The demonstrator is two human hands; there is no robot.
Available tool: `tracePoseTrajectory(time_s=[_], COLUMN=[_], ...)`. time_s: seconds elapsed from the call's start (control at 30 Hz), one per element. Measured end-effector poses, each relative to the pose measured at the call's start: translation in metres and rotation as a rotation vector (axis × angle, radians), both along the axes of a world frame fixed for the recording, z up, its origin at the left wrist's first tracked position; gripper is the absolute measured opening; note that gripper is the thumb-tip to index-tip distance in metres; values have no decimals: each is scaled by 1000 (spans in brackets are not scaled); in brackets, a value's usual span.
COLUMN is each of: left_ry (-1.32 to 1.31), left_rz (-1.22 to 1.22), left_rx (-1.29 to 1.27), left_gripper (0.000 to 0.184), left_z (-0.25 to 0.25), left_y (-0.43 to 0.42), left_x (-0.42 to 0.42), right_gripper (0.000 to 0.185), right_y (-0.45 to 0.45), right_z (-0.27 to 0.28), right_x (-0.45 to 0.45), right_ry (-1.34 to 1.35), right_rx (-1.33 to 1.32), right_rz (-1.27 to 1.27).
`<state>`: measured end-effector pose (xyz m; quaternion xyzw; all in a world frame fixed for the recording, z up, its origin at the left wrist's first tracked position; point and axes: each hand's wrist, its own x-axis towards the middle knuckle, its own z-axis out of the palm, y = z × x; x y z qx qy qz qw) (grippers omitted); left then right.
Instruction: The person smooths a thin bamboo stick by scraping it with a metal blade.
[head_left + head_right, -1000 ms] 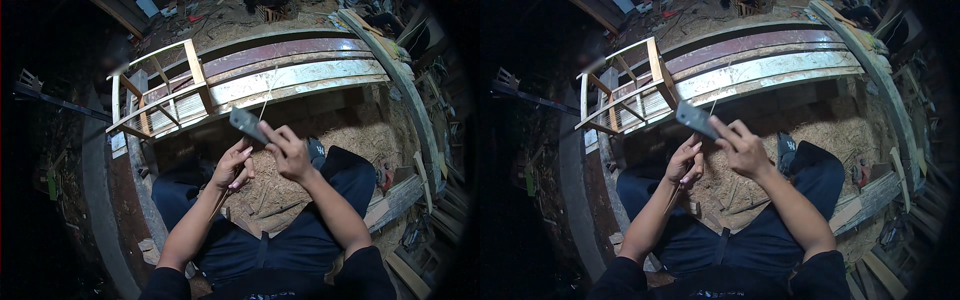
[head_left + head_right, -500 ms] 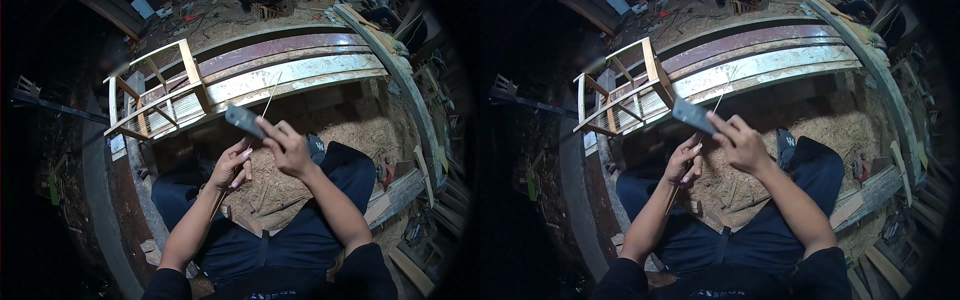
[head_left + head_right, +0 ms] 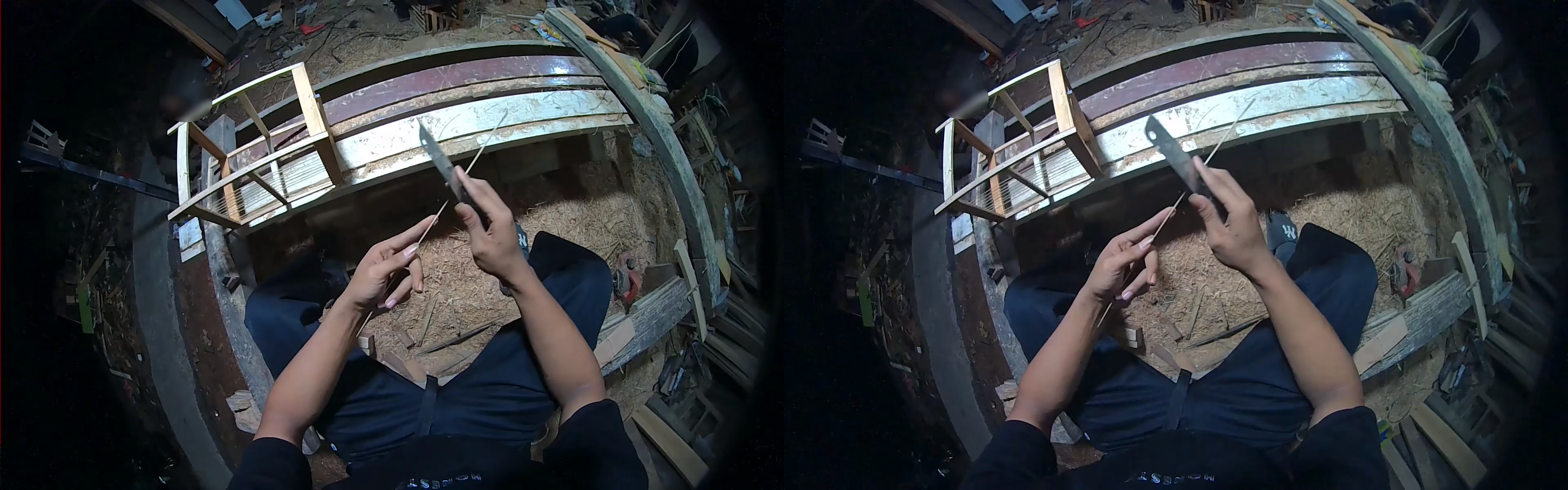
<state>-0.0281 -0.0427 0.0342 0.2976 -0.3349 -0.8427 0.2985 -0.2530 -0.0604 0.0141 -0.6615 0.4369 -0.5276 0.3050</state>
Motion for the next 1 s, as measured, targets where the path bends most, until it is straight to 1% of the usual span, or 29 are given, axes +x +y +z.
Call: tracePoseTrajectory(time_s=[0.03, 0.17, 0.27, 0.33, 0.37, 0.4, 0.43, 0.47, 0.5, 0.57, 0.6, 0.63, 0.67, 0.7, 0.77, 0.87, 0.9, 0.97, 1.0], left_ry=[-18, -34, -55, -46, -47, -37, -28, -63, -69, 15, 8, 4, 54, 33, 19, -32, 30, -16, -17], left_rz=[2, -7, -1, 39, 43, 73, 102, 166, 250, 228, 196, 166, 112, 81, 97, 104, 175, 183, 128], left_rx=[4, -8, -4, 2, 0, 16, 32, 92, 174, 155, 144, 131, 73, 29, 39, 46, 104, 129, 88], left_gripper=[55, 51, 50, 49, 49, 48, 47, 44, 44, 44, 46, 47, 46, 46, 44, 43, 42, 43, 44], left_z=[0, 0, -2, -1, -5, -11, -15, -16, 11, 5, 1, -1, -2, -1, 7, -12, -6, -10, -9], left_y=[0, -2, -2, -1, -3, -4, -6, -3, -1, 2, -1, -4, -5, -4, 0, -6, -1, -1, -3], left_x=[-1, -1, 0, -1, 0, 3, 5, 7, -1, 4, 7, 8, 10, 9, 7, 15, 13, 17, 17], right_gripper=[47, 43, 43, 44, 49, 58, 61, 61, 60, 58, 56, 57, 57, 57, 57, 57, 57, 56, 56], right_y=[-2, -14, -15, -11, -4, 7, 19, 29, 36, 34, 33, 27, 18, 8, 2, 18, 27, 29, 25], right_z=[-2, -10, -7, -8, -8, -12, -6, -4, -4, -4, -4, -1, -4, -7, -9, -8, -2, -1, -2], right_x=[-4, -15, -17, -9, 2, 14, 26, 35, 39, 37, 35, 31, 25, 18, 12, 29, 36, 36, 32], right_ry=[1, -24, -100, 97, 136, 163, 263, 330, 397, 415, 438, 477, 374, 270, 261, 315, 337, 352, 315], right_rx=[-1, -46, 33, -89, -90, -28, -38, -42, -44, -62, -82, -55, -3, 49, 15, -42, -51, -35, -26], right_rz=[0, -161, -196, -152, -91, -13, 19, 82, 144, 146, 151, 58, -18, -92, -142, 76, 126, 108, 55])
